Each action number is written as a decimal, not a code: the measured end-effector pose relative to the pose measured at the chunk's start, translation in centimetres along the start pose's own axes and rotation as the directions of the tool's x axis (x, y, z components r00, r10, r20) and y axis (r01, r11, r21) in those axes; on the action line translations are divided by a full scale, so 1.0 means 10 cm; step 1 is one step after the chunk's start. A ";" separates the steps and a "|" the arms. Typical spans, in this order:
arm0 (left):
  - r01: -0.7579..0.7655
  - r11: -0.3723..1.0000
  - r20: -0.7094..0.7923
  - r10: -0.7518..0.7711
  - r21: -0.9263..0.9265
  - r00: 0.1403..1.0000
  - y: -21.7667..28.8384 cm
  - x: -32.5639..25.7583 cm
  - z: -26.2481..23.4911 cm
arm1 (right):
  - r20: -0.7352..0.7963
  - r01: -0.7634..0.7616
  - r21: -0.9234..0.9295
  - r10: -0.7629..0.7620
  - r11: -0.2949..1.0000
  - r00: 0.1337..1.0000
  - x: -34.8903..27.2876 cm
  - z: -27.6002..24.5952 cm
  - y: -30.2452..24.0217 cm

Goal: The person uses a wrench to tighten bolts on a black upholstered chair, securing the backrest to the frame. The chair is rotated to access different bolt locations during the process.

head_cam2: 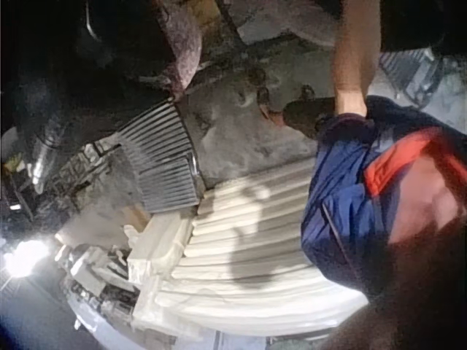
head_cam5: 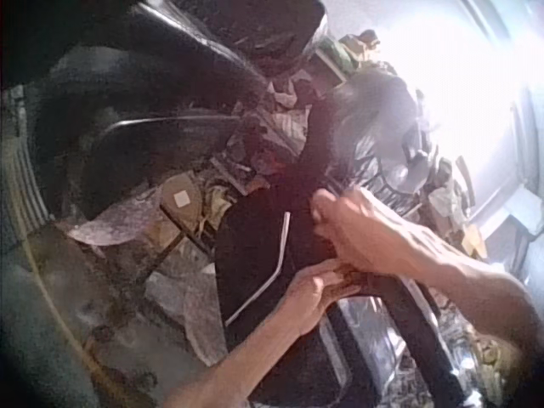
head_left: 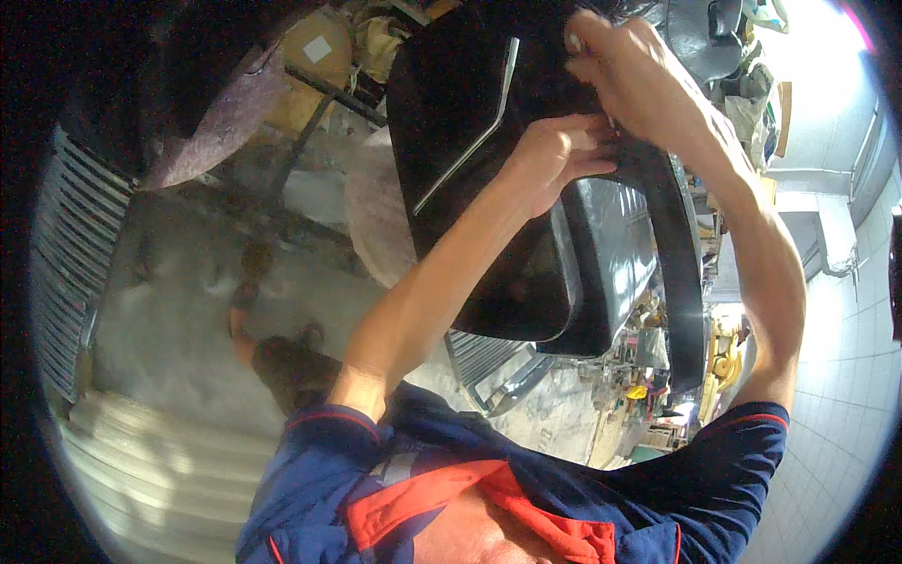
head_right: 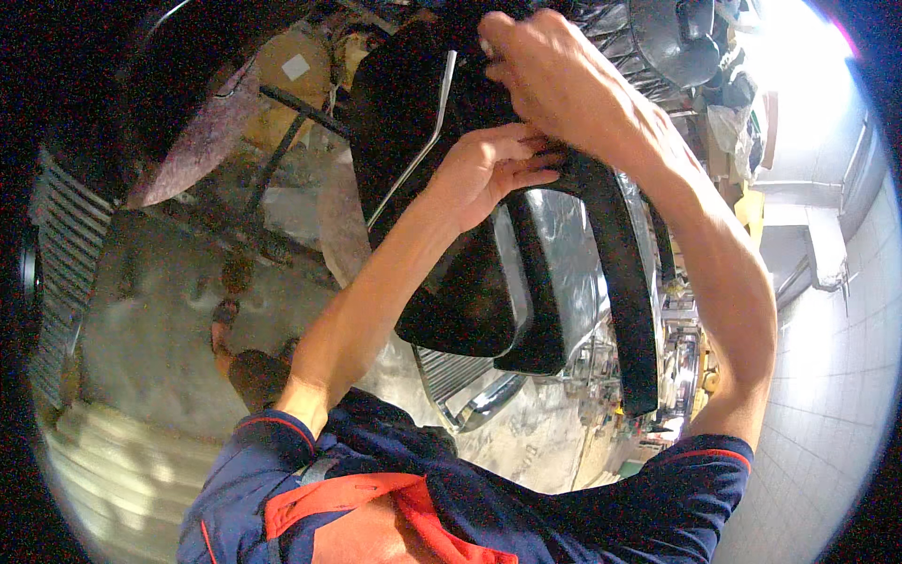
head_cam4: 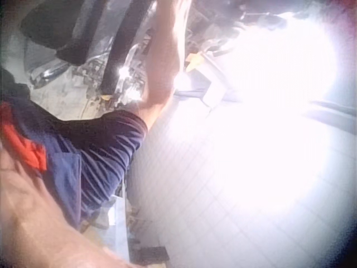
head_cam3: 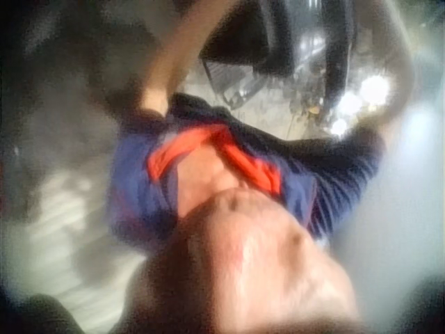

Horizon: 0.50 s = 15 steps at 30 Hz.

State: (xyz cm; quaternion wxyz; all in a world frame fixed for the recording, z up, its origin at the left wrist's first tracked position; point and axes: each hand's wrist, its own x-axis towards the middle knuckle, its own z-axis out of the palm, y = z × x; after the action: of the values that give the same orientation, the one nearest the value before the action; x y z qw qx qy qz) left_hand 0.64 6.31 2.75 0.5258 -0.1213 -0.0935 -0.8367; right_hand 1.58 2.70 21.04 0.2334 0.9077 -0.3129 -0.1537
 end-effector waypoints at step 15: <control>0.096 0.995 -0.059 -0.095 0.025 0.994 0.13 0.02 0.05 | 0.597 -0.381 -0.066 0.342 0.922 0.726 0.71 0.14 0.13</control>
State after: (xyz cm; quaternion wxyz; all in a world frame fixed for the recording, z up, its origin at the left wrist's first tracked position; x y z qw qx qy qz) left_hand 1.78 5.72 3.37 0.4893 -0.0852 -0.0958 -0.8627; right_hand 5.71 -3.22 19.57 0.1201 0.7406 -0.5455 -0.3737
